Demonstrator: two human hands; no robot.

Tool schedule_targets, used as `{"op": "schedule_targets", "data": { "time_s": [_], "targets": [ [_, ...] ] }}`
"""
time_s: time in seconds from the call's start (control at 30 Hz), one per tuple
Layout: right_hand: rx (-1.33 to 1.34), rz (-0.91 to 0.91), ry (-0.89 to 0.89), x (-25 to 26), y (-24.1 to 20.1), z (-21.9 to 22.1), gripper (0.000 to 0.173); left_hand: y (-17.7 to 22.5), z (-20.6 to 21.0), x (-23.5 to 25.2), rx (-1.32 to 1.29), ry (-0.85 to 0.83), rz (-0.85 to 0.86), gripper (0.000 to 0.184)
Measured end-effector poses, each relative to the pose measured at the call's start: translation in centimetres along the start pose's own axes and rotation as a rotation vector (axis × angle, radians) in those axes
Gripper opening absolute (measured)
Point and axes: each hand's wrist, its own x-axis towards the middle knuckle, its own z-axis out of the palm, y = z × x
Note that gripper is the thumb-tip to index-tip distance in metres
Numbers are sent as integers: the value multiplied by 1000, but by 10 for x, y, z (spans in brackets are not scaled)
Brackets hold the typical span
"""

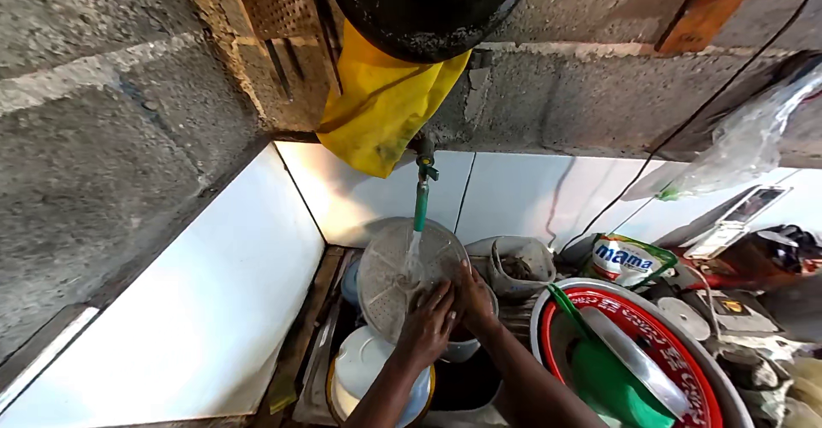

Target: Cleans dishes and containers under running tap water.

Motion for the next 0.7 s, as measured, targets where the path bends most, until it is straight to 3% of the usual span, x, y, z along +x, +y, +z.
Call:
{"op": "schedule_targets", "data": {
  "time_s": [0.1,0.17,0.23,0.3,0.4,0.57,0.7],
  "targets": [
    [-113,-95,63,-4,-14,-20,35,-21,-1,-22,-120,181,-51,27],
    [-152,-190,64,-5,-26,-34,32,-43,-2,-35,-188,344,-130,28],
    [-189,-276,82,-8,-42,-47,28,-56,-7,-45,-210,381,-269,31],
    [-232,-355,88,-12,-53,-60,28,-64,-10,-52,-207,260,-426,36],
    [-328,-485,79,-10,-62,-77,22,-69,-4,-52,-198,-56,-563,42],
    [-484,-542,92,-18,-77,-95,21,-54,24,-46,-124,-277,-560,52],
    [-328,-529,193,-32,-88,-117,27,-28,40,-40,-53,-320,-449,65]
  ]
}}
